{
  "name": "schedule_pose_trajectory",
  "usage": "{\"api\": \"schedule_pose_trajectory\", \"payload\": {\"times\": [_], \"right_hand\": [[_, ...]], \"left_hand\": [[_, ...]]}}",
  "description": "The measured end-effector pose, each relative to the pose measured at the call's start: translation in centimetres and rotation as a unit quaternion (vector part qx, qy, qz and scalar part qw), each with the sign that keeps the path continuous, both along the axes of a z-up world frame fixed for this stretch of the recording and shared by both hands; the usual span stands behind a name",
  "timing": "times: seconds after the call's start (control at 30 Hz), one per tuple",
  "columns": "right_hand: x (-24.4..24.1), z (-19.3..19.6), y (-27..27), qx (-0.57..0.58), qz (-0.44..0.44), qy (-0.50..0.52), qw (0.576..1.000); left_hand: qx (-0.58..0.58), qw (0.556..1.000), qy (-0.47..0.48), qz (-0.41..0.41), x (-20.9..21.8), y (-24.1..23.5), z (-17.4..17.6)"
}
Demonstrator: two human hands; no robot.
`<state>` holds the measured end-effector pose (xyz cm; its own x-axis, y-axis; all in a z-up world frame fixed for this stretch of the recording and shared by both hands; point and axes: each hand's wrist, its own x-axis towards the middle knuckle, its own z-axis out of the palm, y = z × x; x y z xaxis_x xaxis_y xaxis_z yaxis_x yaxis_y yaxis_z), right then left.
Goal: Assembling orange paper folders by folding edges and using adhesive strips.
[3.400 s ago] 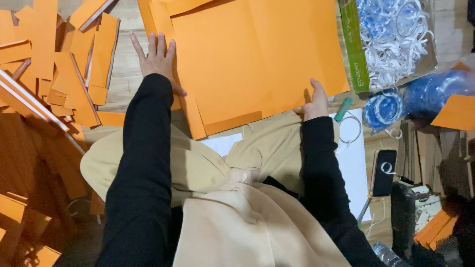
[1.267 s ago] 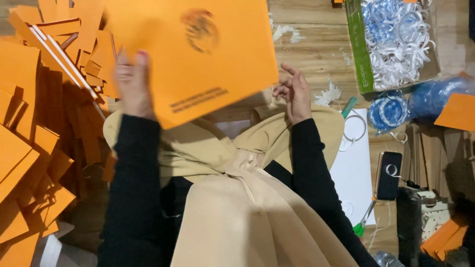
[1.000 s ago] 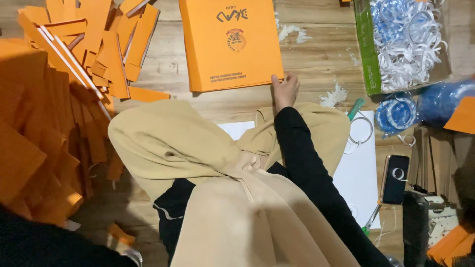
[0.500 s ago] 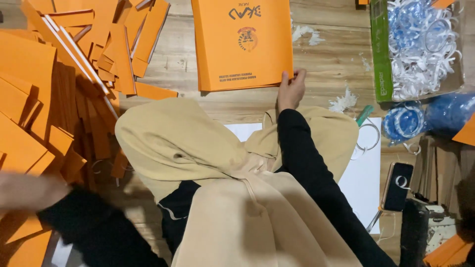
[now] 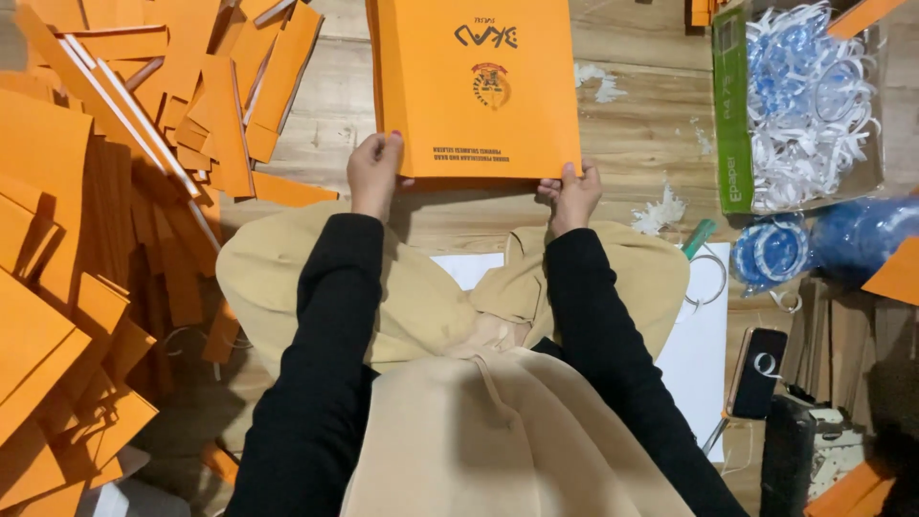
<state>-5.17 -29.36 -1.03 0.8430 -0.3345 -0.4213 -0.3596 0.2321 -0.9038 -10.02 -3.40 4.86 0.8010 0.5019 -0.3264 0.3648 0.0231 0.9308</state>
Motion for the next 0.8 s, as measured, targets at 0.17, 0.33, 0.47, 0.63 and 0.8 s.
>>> {"api": "schedule_pose_trajectory", "payload": {"times": [0.17, 0.33, 0.47, 0.63, 0.8], "right_hand": [[-1.4, 4.0, 3.3, -0.530, 0.162, -0.077, 0.829], [-2.0, 4.3, 10.0, -0.482, 0.346, -0.227, 0.772], [-3.1, 5.6, 14.1, -0.436, 0.469, -0.111, 0.760], [-2.4, 4.3, 13.7, -0.379, 0.450, -0.101, 0.802], [-0.8, 0.4, 12.0, -0.356, 0.404, -0.105, 0.836]], "left_hand": [[-0.171, 0.984, 0.014, 0.044, -0.4, 0.9, -0.8], [-0.244, 0.968, 0.026, 0.043, 0.0, 0.5, -0.5], [-0.243, 0.968, 0.036, 0.054, 0.2, 0.9, -1.9], [-0.267, 0.962, 0.021, 0.058, 0.0, 1.4, -3.1], [-0.161, 0.986, 0.032, 0.034, 0.5, 1.9, -7.6]]}}
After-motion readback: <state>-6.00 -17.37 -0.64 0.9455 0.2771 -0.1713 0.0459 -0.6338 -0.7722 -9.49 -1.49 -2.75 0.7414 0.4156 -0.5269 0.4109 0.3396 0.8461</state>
